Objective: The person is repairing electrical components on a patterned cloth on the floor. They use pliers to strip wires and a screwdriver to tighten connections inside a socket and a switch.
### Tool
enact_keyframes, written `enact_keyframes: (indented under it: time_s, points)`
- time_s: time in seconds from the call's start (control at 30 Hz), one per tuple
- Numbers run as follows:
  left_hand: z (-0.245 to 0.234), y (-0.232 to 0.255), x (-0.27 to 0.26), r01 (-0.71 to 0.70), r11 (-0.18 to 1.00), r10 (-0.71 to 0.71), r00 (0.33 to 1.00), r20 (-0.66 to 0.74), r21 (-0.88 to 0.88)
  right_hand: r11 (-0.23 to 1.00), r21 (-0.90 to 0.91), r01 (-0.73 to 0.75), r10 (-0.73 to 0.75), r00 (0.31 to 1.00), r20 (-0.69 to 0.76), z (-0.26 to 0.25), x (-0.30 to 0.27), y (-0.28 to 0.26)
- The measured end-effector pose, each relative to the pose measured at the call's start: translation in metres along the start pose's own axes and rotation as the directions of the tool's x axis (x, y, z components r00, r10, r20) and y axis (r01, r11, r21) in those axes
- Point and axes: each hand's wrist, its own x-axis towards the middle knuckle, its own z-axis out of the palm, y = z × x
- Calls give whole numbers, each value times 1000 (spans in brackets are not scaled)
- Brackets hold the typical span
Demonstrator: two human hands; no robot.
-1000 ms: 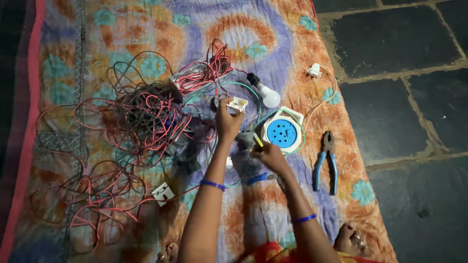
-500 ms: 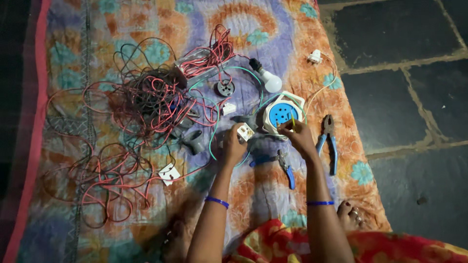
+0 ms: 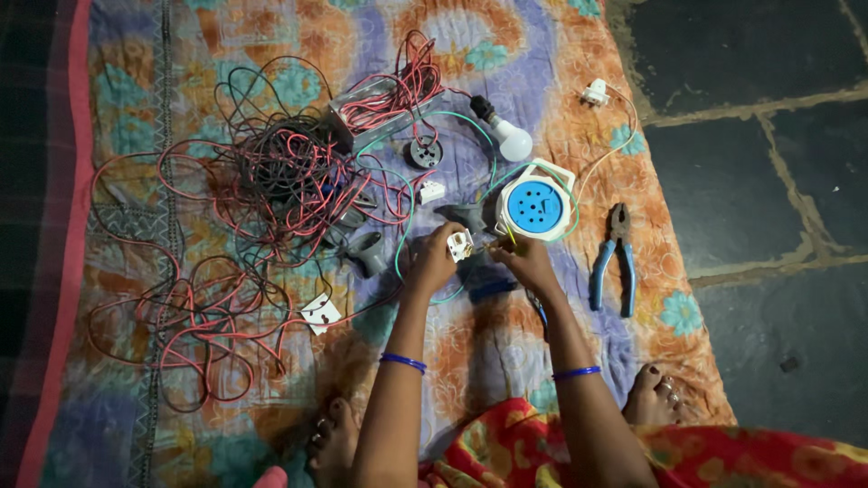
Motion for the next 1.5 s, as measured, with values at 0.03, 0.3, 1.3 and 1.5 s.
enact_keyframes:
  time_s: [0.03,0.3,1.3,1.5]
  points:
    - [-1,1,0,13,1000,-13,1000,-4,-8,1000,-13,-11,12,1000,5,1,-2,-1]
    - [-7,4,3,173,982,-176,984,28,70,1000,-8,-10,10,999,41,19,-4,9]
    - [0,-10,-1,161,987,-161,987,22,17,904,-428,7,-58,993,-106,53,-13,-26]
    - [-1,-25,2,24,976,-15,999,-43,215,871,-492,-9,-66,989,-135,61,-11,-30]
